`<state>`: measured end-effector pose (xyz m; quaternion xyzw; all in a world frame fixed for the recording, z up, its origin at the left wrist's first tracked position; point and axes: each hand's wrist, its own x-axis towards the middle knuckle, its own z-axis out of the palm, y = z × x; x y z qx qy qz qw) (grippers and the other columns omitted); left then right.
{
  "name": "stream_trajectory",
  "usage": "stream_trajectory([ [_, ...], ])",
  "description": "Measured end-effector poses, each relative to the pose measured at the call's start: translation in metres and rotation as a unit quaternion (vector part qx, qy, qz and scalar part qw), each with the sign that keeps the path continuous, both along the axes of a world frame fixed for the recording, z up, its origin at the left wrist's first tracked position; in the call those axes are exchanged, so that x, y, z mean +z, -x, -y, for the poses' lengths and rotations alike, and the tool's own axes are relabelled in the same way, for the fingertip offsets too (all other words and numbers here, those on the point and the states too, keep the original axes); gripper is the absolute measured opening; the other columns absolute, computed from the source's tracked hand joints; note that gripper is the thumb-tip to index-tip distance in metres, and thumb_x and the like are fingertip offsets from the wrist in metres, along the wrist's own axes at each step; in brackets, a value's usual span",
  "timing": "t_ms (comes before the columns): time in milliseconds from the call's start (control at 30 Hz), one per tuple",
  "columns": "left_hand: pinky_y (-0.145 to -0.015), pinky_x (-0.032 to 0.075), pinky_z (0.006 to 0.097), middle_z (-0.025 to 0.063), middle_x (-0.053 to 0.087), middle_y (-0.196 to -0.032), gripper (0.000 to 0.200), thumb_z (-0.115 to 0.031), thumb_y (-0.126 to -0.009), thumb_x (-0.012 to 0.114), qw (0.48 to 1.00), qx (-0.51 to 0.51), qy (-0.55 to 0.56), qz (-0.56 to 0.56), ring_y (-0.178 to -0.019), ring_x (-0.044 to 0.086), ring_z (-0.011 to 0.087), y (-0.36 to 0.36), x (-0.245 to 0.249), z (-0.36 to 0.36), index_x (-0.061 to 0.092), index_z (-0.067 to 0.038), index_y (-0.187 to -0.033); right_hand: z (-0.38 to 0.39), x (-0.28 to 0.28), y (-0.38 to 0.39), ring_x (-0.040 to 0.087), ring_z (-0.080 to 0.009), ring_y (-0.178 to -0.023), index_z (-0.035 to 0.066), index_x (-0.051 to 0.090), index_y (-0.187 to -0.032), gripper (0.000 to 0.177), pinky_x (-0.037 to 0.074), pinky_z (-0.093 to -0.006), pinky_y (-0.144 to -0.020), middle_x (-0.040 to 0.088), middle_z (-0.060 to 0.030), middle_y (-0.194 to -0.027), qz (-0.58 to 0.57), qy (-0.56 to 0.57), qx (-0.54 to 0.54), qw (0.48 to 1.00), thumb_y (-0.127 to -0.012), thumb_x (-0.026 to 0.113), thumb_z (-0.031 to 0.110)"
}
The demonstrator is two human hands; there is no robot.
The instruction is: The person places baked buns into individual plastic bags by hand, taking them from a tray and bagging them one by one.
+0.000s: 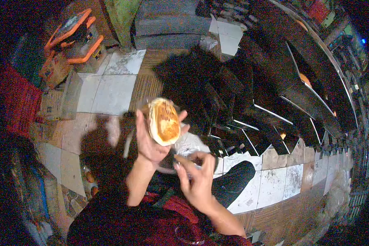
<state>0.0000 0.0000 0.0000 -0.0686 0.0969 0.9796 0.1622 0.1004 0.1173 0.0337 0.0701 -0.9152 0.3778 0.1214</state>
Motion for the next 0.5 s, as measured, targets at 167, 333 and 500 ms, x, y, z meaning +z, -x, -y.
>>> stream_trajectory([
  [167,-0.089,0.039,0.0531,0.0117,0.046,-0.12,0.069,-0.059,-0.081,0.039,0.983,0.091,0.131,-0.088,-0.115,0.04,0.0349,0.007,0.016,0.001,0.038,-0.005,-0.124,-0.002,-0.019,0.005,0.054,-0.0156,-0.073,0.0,0.053,-0.087,0.016,0.043,-0.0255,-0.067,0.057,-0.0082,-0.078,0.203,0.45,0.005,0.87,-0.074,0.064,0.002],
  [333,-0.076,0.05,0.0402,0.0087,0.049,-0.11,0.049,-0.037,-0.082,0.055,0.982,0.118,0.122,-0.084,-0.1,0.053,0.0258,0.011,0.013,0.001,0.037,-0.014,-0.121,-0.006,-0.014,0.013,0.057,-0.0269,-0.068,0.001,0.051,-0.086,0.016,0.046,-0.0312,-0.06,0.056,-0.0159,-0.078,0.03,-0.02,0.095,0.995,-0.074,0.06,0.001],
  [500,-0.069,0.052,0.0382,0.0093,0.053,-0.099,0.049,-0.047,-0.082,0.05,0.967,0.133,0.201,0.082,-0.092,0.057,0.0248,0.023,0.005,0.017,0.044,-0.009,-0.111,-0.01,0.004,-0.001,0.058,-0.0297,-0.075,0.003,0.05,-0.09,0.012,0.046,-0.0384,-0.067,0.058,-0.0136,-0.084,0.314,0.046,0.595,0.738,-0.083,0.048,0.013],
])
